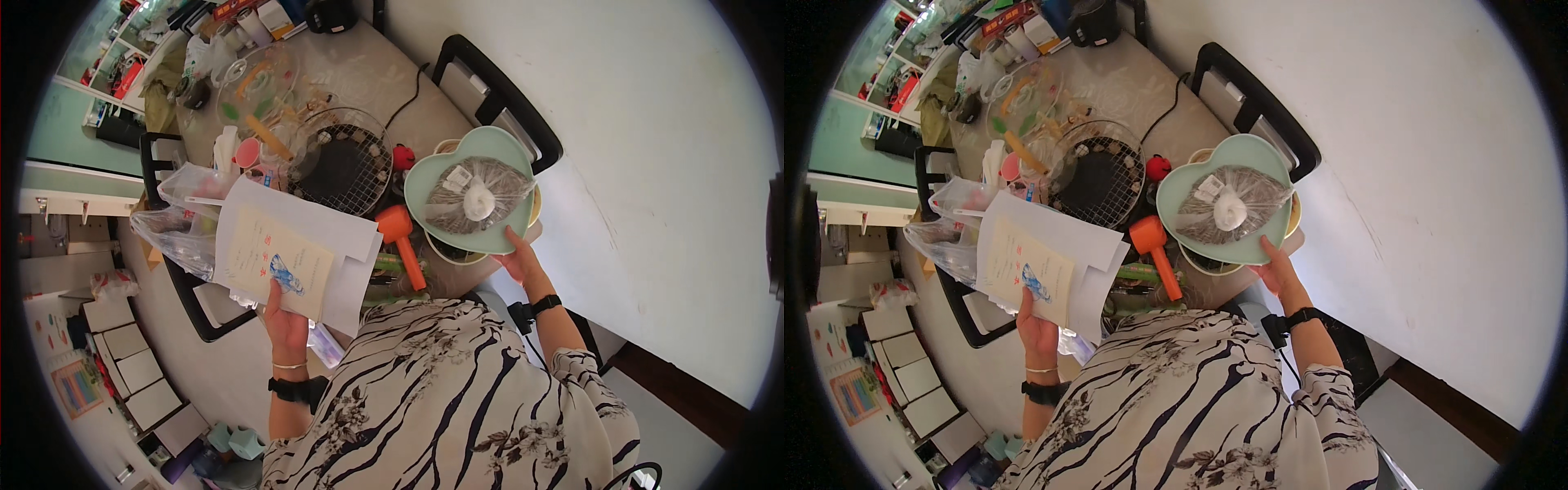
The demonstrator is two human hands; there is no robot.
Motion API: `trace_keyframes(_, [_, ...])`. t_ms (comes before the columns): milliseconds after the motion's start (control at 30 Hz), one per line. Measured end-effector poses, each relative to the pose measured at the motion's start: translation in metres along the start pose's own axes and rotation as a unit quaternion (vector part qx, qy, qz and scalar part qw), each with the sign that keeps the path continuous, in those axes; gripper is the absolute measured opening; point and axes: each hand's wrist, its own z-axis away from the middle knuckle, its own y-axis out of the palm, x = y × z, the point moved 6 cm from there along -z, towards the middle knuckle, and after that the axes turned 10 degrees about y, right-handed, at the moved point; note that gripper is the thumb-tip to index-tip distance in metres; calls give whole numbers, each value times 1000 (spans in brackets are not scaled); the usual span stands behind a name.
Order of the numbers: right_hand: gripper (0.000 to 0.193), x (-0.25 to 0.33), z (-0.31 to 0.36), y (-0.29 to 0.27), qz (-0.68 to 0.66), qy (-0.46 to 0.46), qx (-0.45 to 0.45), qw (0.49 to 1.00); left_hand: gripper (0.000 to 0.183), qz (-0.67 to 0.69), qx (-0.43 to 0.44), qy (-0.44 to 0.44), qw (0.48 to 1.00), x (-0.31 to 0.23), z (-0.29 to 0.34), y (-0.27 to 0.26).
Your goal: The person sorts various household items on a table, including placing a heart-shaped container lid, handling a plastic-wrapped item, and organizing small accessories into a bowl.
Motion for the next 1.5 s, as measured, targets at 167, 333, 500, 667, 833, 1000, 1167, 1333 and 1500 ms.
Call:
trace_keyframes(167, [43,-1,-5,-4,-17,3,-18,1000,42,27,-31,13,999,-5,7,-18])
trace_keyframes(333, [43,3,-2,-4,-2,-19,-26,999,42,20,-37,22,999,-10,6,-27])
trace_keyframes(500, [40,3,-3,-3,-3,-32,-16,999,43,18,-35,13,999,-13,0,-34])
trace_keyframes(667, [38,3,-7,-12,11,-34,-31,999,42,31,-31,22,999,-18,-3,-23])
trace_keyframes(833, [39,12,-12,-14,44,-15,-25,999,42,40,-25,21,999,-21,-3,-23])
trace_keyframes(1000, [41,9,-1,1,49,-26,-26,998,42,45,-26,45,998,-25,4,-36])
trace_keyframes(1167, [44,13,3,-1,84,-12,-15,996,42,60,-33,53,996,-27,12,-46])
trace_keyframes(1333, [44,-14,54,20,317,249,18,915,42,71,-49,67,994,-33,21,-59])
trace_keyframes(1500, [30,74,52,149,504,-30,86,859,42,86,-65,84,991,-32,23,-69])
